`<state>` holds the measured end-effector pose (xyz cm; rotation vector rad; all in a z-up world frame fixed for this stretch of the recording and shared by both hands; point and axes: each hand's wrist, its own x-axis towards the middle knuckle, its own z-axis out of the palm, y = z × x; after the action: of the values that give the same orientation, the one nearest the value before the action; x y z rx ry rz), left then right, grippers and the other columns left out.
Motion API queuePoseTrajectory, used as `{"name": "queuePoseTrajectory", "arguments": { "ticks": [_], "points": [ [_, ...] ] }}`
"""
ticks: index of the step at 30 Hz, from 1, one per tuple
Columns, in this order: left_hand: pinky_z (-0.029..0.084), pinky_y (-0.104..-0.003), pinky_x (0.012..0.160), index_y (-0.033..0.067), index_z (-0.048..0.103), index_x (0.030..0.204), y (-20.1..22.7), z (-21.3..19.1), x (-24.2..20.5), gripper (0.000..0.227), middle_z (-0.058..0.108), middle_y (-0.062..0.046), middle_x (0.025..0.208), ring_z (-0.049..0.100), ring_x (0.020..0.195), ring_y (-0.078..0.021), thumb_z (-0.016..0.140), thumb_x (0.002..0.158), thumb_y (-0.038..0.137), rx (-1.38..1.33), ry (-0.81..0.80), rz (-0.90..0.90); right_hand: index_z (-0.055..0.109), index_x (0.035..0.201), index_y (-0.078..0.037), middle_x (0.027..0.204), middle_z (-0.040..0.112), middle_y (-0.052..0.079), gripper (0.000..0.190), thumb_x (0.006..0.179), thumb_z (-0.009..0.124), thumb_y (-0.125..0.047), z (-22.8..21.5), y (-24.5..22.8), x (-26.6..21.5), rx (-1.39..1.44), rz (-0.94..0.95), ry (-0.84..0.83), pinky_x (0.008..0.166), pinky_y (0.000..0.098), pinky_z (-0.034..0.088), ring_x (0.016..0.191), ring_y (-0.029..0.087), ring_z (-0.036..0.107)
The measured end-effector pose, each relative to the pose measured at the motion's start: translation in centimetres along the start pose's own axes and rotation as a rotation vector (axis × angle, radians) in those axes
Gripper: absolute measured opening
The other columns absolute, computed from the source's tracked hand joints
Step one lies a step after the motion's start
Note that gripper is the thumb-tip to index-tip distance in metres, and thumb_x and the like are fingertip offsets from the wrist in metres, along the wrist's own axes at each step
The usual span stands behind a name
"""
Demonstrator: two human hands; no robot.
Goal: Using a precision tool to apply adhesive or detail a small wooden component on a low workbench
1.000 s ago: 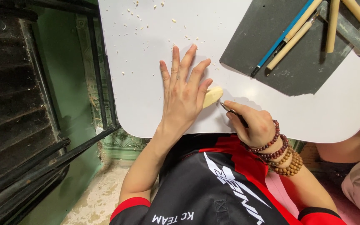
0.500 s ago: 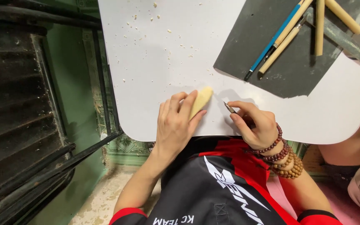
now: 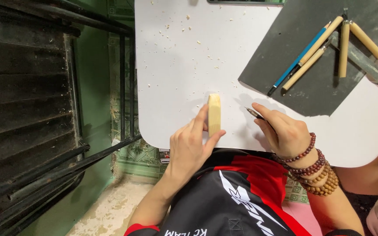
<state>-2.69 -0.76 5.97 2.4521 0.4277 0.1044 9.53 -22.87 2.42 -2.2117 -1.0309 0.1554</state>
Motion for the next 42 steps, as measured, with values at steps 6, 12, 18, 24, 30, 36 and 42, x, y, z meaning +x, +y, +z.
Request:
{"name": "queuePoseTrajectory", "arguments": {
  "ticks": [6, 12, 18, 24, 30, 36, 42],
  "points": [
    [0.057, -0.035, 0.063, 0.0062, 0.061, 0.138, -1.3, 0.8, -1.2, 0.058, 0.069, -0.004, 0.081, 0.072, 0.071, -0.024, 0.075, 0.092, 0.039, -0.092, 0.022, 0.058, 0.074, 0.117, -0.02, 0.07, 0.059, -0.006, 0.019, 0.106, 0.06, -0.027, 0.7, -0.8, 1.8, -0.269, -0.099, -0.048, 0.058, 0.0243, 0.052, 0.057, 0.017, 0.062],
    [0.056, -0.029, 0.066, 0.0148, 0.065, 0.135, -2.7, 1.6, -1.5, 0.055, 0.067, 0.003, 0.086, 0.066, 0.074, -0.0164, 0.076, 0.09, 0.044, -0.022, 0.024, 0.188, 0.072, 0.114, -0.022, 0.071, 0.053, -0.007, 0.023, 0.108, 0.052, -0.031, 1.2, -1.0, 2.9, -0.399, -0.16, -0.021, 0.057, 0.022, 0.049, 0.059, 0.016, 0.06],
    [0.052, -0.032, 0.068, 0.0103, 0.065, 0.135, -3.2, 2.2, -1.0, 0.054, 0.061, -0.001, 0.089, 0.059, 0.075, -0.019, 0.072, 0.093, 0.044, -0.041, 0.079, 0.323, 0.072, 0.108, -0.026, 0.07, 0.047, -0.007, 0.016, 0.107, 0.056, -0.028, 1.4, -2.9, 4.2, -0.482, -0.225, -0.017, 0.055, 0.0191, 0.047, 0.055, 0.013, 0.055],
    [0.049, -0.03, 0.067, 0.0109, 0.067, 0.134, -3.8, 3.4, -0.9, 0.047, 0.062, 0.0, 0.086, 0.058, 0.071, -0.0175, 0.068, 0.097, 0.04, -0.071, 0.137, 0.381, 0.071, 0.1, -0.024, 0.066, 0.041, -0.007, 0.012, 0.105, 0.06, -0.025, 0.9, -4.1, 5.1, -0.611, -0.288, 0.013, 0.052, 0.0181, 0.044, 0.051, 0.012, 0.052],
    [0.049, -0.032, 0.066, 0.0078, 0.07, 0.13, -3.8, 3.4, -0.7, 0.044, 0.063, -0.004, 0.084, 0.058, 0.07, -0.0204, 0.068, 0.097, 0.037, -0.113, 0.181, 0.404, 0.072, 0.102, -0.024, 0.065, 0.041, -0.006, 0.009, 0.103, 0.062, -0.024, 0.3, -4.4, 5.5, -0.688, -0.286, -0.014, 0.053, 0.019, 0.047, 0.051, 0.011, 0.054],
    [0.049, -0.033, 0.066, 0.0091, 0.07, 0.129, -3.6, 2.8, -0.1, 0.047, 0.062, -0.004, 0.087, 0.058, 0.073, -0.0213, 0.071, 0.094, 0.041, -0.1, 0.182, 0.415, 0.069, 0.101, -0.022, 0.066, 0.044, -0.006, 0.02, 0.106, 0.051, -0.029, 0.2, -2.3, 4.5, -0.547, -0.217, -0.042, 0.054, 0.0205, 0.047, 0.054, 0.013, 0.057],
    [0.05, -0.038, 0.073, 0.0161, 0.071, 0.129, -3.2, 3.3, -0.2, 0.046, 0.061, -0.009, 0.107, 0.058, 0.087, -0.0266, 0.071, 0.093, 0.044, -0.048, 0.197, 0.42, 0.065, 0.098, -0.023, 0.065, 0.043, -0.005, 0.02, 0.106, 0.048, -0.029, 0.5, -1.7, 3.9, -0.482, -0.193, -0.068, 0.053, 0.0219, 0.046, 0.053, 0.015, 0.058]
  ]
}}
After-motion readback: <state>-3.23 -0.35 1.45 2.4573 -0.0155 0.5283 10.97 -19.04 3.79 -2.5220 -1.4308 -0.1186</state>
